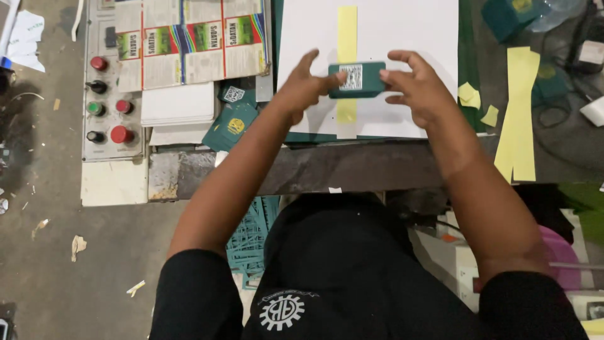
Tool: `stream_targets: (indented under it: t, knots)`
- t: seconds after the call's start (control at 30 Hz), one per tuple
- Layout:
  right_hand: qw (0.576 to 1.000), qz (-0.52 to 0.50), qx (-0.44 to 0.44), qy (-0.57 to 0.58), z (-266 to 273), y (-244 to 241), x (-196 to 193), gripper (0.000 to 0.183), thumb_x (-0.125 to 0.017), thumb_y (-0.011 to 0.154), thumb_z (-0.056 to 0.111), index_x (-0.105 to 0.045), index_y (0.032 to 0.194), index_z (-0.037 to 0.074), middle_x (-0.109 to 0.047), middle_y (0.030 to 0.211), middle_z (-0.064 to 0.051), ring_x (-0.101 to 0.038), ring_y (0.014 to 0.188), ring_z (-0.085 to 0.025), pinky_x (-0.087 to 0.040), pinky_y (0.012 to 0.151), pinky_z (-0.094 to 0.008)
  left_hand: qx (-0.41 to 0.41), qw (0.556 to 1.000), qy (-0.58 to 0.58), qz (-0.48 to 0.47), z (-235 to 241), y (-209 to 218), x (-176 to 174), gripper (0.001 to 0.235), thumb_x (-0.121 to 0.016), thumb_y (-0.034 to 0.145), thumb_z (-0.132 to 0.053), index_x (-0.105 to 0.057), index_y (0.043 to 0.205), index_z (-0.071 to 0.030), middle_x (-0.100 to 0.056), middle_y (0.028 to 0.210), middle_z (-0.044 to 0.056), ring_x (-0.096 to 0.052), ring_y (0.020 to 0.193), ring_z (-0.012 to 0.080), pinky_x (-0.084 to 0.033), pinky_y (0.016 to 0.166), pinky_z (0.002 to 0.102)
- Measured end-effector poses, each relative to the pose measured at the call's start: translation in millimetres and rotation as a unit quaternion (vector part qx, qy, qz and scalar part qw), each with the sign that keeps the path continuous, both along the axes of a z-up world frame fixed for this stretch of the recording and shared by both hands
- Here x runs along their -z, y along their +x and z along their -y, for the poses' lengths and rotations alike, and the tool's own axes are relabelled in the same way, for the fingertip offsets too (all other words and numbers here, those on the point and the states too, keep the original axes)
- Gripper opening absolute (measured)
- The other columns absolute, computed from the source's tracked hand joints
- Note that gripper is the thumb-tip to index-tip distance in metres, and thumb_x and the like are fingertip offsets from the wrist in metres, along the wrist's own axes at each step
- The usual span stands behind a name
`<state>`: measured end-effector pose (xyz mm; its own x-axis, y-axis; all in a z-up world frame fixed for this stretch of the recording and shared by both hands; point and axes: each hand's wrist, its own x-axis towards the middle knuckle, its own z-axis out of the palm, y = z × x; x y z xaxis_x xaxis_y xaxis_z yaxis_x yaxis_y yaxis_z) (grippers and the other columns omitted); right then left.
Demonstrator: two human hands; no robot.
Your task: Applying adhesive strips and organizing small product boxes in a print shop finishing area.
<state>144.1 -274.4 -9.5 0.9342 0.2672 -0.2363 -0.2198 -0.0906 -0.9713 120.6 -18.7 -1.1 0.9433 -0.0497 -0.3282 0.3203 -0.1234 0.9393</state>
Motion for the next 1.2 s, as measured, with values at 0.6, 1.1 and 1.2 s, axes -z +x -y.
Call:
stream_targets:
  t: [0.6, 1.1, 1.2]
  knots:
    - [1.000, -0.007, -0.009, 0.026, -8, 33, 27, 0.038, -0.073, 0.095, 0.028, -0.067, 0.124, 0.003, -0.074, 0.099, -0.007, -0.073, 0.086, -0.017, -0.057, 0.076, -0.031, -0.089, 0.995, 0.038, 0.027, 1, 30, 11, 0.112, -0.090, 0.070, -0.030, -0.024, 0.147, 0.018, -0.069, 0.111, 0.037, -0.076, 0.087, 0.0330, -0.057, 0.060, 0.033]
    - [0.993, 0.074, 0.028, -0.082, -18, 29, 20, 0.043, -0.077, 0.090, 0.023, -0.069, 0.128, 0.006, -0.075, 0.108, -0.004, -0.070, 0.091, -0.012, -0.055, 0.071, -0.030, -0.042, 0.924, 0.339, 0.174, 10, 8, -10, 0.076, -0.084, 0.079, -0.047, -0.057, 0.137, -0.008, -0.069, 0.119, 0.019, -0.074, 0.097, 0.0307, -0.058, 0.082, 0.045]
    - [0.996, 0.055, 0.026, -0.071, -19, 30, 19, 0.041, -0.076, 0.089, 0.021, -0.069, 0.128, 0.009, -0.072, 0.107, -0.002, -0.067, 0.092, -0.011, -0.054, 0.071, -0.030, 0.002, 0.719, 0.457, 0.523, 0, 0, -6, 0.044, -0.084, 0.079, -0.043, -0.073, 0.114, -0.018, -0.071, 0.122, 0.016, -0.068, 0.111, 0.0364, -0.052, 0.091, 0.048]
